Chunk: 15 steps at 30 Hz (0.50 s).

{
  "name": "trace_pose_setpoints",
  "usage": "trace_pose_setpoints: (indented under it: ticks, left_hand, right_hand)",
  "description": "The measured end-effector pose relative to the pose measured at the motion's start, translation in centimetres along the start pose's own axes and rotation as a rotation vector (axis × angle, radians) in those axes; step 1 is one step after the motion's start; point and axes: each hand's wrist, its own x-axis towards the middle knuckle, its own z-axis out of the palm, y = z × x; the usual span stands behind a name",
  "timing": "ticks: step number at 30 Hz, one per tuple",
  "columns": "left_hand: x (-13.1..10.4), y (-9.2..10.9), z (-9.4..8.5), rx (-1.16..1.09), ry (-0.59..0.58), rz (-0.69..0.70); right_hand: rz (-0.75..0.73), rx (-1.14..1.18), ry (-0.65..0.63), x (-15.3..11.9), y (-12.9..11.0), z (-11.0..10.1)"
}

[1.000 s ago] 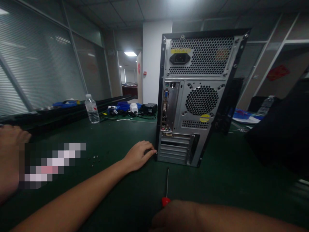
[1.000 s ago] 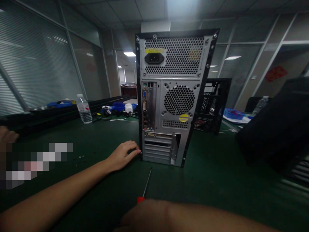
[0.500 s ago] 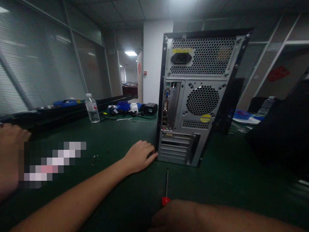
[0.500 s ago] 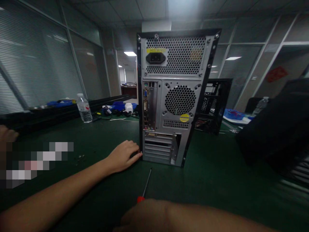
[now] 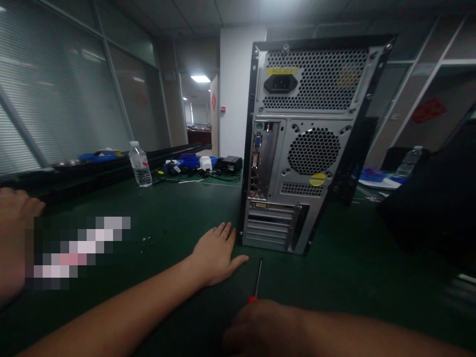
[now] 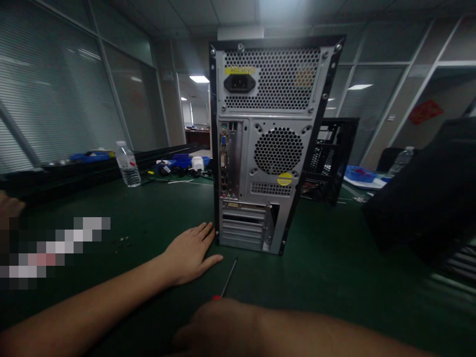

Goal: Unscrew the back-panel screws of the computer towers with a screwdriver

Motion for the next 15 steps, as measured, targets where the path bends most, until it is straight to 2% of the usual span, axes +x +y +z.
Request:
trace_pose_setpoints:
  ticks: [4,8,12,15]
  left_hand:
    - [-0.2,0.6,-0.5,0.072,-0.028,-0.038]
    - [-0.4,1.6,-0.6,0.172,-0.019,-0.051]
    - [-0.4,2.3,-0.2,0.181,0.014,-0.026]
    - [-0.3,2.6,0.0,0.172,0.039,0.015]
  right_hand:
    - [0.135,-0.007,0.005,0.3,-0.4,-0.6]
    - [0.183,-0.041,0.030,0.6,-0.6,-0.7]
    - [0.156,-0.056,0.170,0.2,-0.5,0.6]
    - [0.063,-0.145,0.326,-0.3,-0.4,1.7]
